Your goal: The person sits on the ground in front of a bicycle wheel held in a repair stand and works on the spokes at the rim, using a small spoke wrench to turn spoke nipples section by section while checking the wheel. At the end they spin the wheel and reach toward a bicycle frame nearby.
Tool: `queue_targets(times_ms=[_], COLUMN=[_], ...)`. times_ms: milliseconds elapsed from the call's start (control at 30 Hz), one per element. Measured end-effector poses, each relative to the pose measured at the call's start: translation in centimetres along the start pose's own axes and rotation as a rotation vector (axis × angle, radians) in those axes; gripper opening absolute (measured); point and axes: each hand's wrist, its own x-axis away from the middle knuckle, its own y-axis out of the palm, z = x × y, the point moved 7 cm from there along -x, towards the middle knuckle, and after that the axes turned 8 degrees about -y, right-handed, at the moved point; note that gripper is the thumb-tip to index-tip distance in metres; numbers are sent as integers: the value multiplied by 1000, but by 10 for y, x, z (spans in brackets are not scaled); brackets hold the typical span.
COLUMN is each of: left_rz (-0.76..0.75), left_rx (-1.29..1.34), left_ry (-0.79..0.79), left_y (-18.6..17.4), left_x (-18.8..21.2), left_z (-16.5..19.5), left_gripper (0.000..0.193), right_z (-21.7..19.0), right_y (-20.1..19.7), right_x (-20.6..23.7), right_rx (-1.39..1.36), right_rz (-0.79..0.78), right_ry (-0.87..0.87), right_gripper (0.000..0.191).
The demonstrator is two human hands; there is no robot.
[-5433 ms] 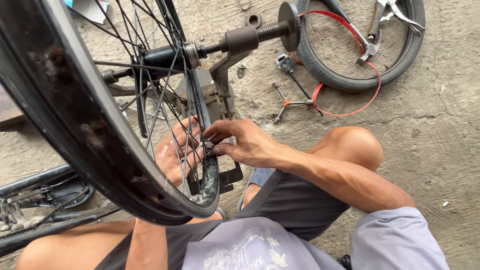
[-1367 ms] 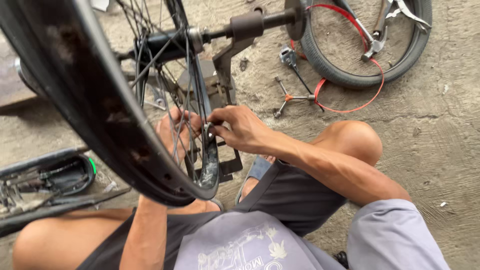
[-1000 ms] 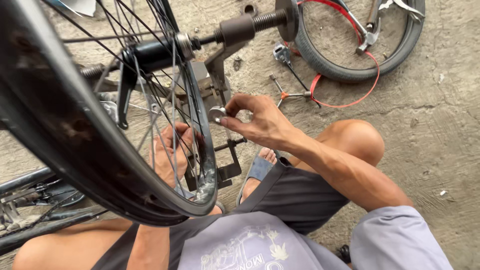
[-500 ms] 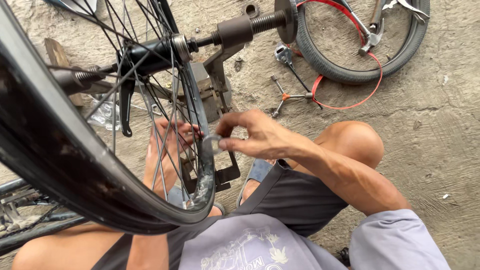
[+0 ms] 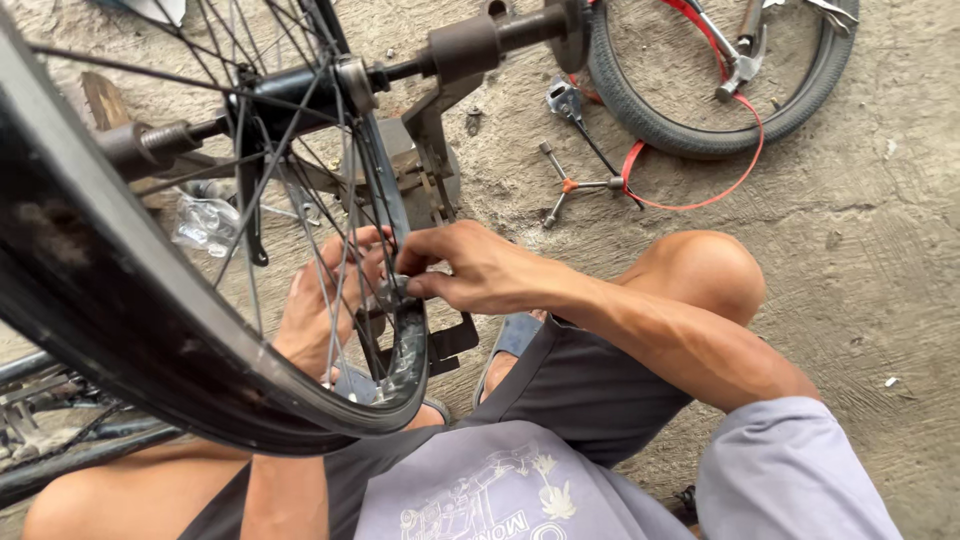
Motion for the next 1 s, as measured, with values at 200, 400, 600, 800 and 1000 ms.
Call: queue_targets(times_ms=[200, 400, 600, 800, 1000], left_rz=[-91, 119, 50, -75, -51], left_rx=[181, 2, 11, 172, 50], left_ry=[15, -69, -55, -15, 13], left_y=[11, 13, 7, 10, 12], left_x=[5, 12, 5, 7, 10], left_z=[14, 18, 14, 7, 11], left_gripper=[60, 58, 57, 65, 67], right_z=[14, 16, 5, 2, 5], right_y=[10, 16, 11, 7, 8], right_x=[-7, -9, -3, -2, -11], right_rx=[73, 292, 211, 44, 35], right_rz=[62, 88, 139, 68, 45], right_ry=[52, 8, -84, -2, 95], right_gripper=[26, 32, 27, 28, 28])
